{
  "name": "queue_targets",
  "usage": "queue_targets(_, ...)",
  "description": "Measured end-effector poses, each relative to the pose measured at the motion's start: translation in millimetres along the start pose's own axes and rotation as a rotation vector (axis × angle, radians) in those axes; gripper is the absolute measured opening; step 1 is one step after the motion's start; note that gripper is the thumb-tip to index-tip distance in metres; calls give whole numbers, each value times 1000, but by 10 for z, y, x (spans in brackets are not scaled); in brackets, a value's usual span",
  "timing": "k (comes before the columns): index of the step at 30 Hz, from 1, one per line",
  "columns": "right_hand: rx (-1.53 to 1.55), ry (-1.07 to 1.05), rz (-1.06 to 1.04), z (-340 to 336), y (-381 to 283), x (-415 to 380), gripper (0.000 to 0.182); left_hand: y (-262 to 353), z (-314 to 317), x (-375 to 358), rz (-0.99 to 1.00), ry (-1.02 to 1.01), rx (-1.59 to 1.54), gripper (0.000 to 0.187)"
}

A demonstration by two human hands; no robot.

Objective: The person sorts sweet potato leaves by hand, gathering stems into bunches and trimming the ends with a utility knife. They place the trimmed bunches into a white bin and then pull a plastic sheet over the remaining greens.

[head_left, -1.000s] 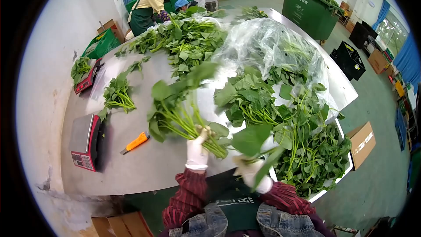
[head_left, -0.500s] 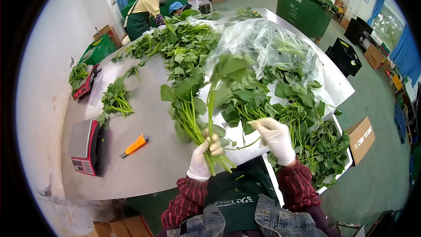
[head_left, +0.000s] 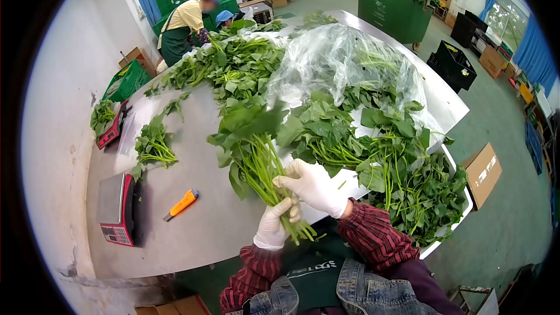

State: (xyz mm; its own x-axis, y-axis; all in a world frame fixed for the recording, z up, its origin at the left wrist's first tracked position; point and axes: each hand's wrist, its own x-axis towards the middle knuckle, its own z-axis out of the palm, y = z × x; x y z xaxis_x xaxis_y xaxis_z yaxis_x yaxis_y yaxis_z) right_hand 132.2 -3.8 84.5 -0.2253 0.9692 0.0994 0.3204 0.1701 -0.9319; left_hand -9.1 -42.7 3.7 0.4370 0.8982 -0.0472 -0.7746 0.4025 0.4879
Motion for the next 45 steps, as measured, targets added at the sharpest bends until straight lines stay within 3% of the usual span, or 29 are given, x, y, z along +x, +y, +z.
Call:
queue_targets(4, -16, -15, 38, -7, 23, 19, 29, 0, 83, 6, 28, 46, -4, 25)
queue_targets(6, 147, -83, 242, -53, -14, 14, 26, -13, 70, 8, 62, 126, 89, 26)
queue_targets(10, 503, -75, 278, -49, 117, -23, 28, 25, 198, 5, 152, 205, 216, 23)
queue_targets(14, 219, -89, 310, -123, 60, -66, 27, 48, 292, 14, 137, 254, 269, 16)
queue_targets(16, -299, 243, -60, -97, 132, -100, 21, 51, 304, 29, 132, 266, 282, 14)
queue_targets(17, -300, 241, -59, -105, 134, -85, 21, 49, 304, 34, 141, 298, 337, 14)
queue_targets(19, -39, 353, -248, -141, 85, -2, 17, 38, 291, 34, 146, 330, 392, 14)
queue_targets(21, -30, 388, -315, -198, -41, 100, 19, 28, 266, 35, 131, 288, 493, 13)
queue_targets(23, -389, 333, -342, -247, -10, 199, 18, 9, 327, 34, 143, 318, 521, 13)
queue_targets(25, -426, 280, -234, -274, 34, 263, 19, 0, 325, 24, 157, 354, 546, 14)
queue_targets(29, -147, 159, -122, -365, 11, 327, 15, 51, 205, 22, 169, 381, 707, 15)
queue_targets(31, 11, 27, 111, -452, -114, 289, 22, 76, 186, 19, 162, 376, 772, 15)
queue_targets(35, -183, -8, -107, -494, 145, 378, 21, 111, 156, 25, 183, 411, 849, 16)
queue_targets(42, -72, -53, 5, -467, 227, 357, 32, 206, 96, 28, 145, 392, 953, 19)
queue_targets(45, 15, -22, 40, -429, 222, 358, 19, 233, 120, 25, 125, 400, 989, 18)
